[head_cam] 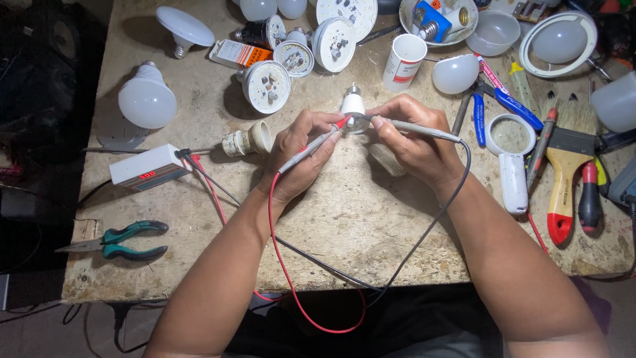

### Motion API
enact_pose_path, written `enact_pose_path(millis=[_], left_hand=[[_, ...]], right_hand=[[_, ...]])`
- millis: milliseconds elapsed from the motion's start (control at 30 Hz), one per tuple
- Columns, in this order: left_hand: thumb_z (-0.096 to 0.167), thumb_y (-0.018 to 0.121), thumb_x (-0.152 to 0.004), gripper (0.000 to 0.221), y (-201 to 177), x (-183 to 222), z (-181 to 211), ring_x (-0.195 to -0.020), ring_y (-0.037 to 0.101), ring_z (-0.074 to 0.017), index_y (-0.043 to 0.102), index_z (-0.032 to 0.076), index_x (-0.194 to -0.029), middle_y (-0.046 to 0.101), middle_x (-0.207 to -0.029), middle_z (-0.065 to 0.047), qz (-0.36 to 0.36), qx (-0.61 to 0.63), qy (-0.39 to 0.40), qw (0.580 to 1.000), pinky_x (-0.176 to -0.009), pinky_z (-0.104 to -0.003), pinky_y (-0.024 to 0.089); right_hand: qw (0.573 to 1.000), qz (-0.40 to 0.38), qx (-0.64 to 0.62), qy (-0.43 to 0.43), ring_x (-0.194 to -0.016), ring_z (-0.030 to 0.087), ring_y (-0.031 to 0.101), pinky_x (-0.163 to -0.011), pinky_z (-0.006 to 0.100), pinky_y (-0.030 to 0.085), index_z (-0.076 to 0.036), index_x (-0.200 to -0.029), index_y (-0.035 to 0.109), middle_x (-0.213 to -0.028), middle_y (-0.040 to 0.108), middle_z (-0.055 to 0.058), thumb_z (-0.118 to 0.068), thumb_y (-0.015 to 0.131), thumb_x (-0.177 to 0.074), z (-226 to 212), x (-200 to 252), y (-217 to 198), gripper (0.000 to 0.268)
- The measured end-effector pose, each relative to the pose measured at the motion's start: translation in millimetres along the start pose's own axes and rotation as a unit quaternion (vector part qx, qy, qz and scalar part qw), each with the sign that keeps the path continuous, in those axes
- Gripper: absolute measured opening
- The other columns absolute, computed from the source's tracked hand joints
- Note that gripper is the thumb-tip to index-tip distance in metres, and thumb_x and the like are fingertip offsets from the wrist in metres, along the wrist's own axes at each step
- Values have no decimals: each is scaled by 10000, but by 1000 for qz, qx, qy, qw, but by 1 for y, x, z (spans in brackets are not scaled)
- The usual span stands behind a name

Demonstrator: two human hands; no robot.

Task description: Testing LED bulb circuit boards with multimeter probes to identify faults.

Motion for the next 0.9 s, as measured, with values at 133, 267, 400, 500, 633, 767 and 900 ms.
enact_pose_path(millis=[133, 267, 400, 500, 633, 767, 900], left_hand=[[84, 668, -997, 134, 0, -1, 1, -1201, 662, -394, 557, 14, -1025, 719, -1204, -195, 7, 7, -8, 1000, -959, -508, 578], [89, 672, -998, 141, -1, -1, -1, -1207, 655, -402, 559, 8, -1022, 719, -1202, -206, 14, 22, -13, 1000, -963, -511, 571], [81, 680, -991, 142, -1, -1, -1, -1201, 658, -401, 565, 0, -1011, 724, -1190, -214, 19, 26, -17, 999, -959, -502, 573], [78, 681, -992, 141, 0, -2, 0, -1187, 670, -395, 564, 0, -999, 728, -1177, -213, 23, 32, -14, 999, -956, -494, 577], [74, 683, -986, 142, 1, -2, 1, -1182, 674, -392, 562, 1, -994, 728, -1177, -212, 26, 40, -16, 999, -955, -491, 583], [86, 697, -979, 154, 1, -3, 1, -1177, 680, -370, 566, 6, -986, 733, -1175, -201, 35, 49, -23, 998, -957, -469, 586], [85, 699, -973, 158, -1, -4, 1, -1143, 694, -386, 568, -2, -992, 734, -1149, -222, 42, 52, -17, 998, -934, -462, 595]], right_hand=[[1000, -2, 1, -3, -974, 296, 748, -824, 423, 552, -34, -1066, 707, -1009, 772, 158, -147, 684, -998, -1, 0, 0, 133], [1000, -2, 2, 5, -988, 282, 746, -826, 412, 552, -41, -1069, 708, -1009, 773, 150, -160, 682, -1003, 2, 0, 0, 139], [1000, -3, 5, 9, -989, 281, 747, -825, 415, 553, -43, -1072, 713, -1014, 775, 151, -167, 685, -1002, 3, 0, 0, 146], [1000, -2, 4, 31, -951, 244, 736, -783, 398, 555, -53, -1085, 718, -974, 771, 139, -175, 694, -996, 8, 0, 1, 153], [999, 2, 0, 36, -941, 217, 726, -769, 388, 554, -54, -1085, 722, -966, 769, 136, -168, 700, -988, 12, 1, 2, 151], [999, 4, 9, 47, -893, 169, 705, -747, 363, 559, -80, -1085, 736, -918, 768, 113, -172, 698, -991, 11, 1, 1, 137], [998, 10, 12, 64, -864, 154, 687, -715, 345, 552, -84, -1091, 746, -923, 767, 100, -167, 694, -987, 9, 0, 5, 143]])
Point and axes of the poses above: each hand's wrist, its own x-axis away from the middle knuckle, its own y-axis out of the palm, z = x × y, the point moved 7 cm from there along -x, towards the middle knuckle
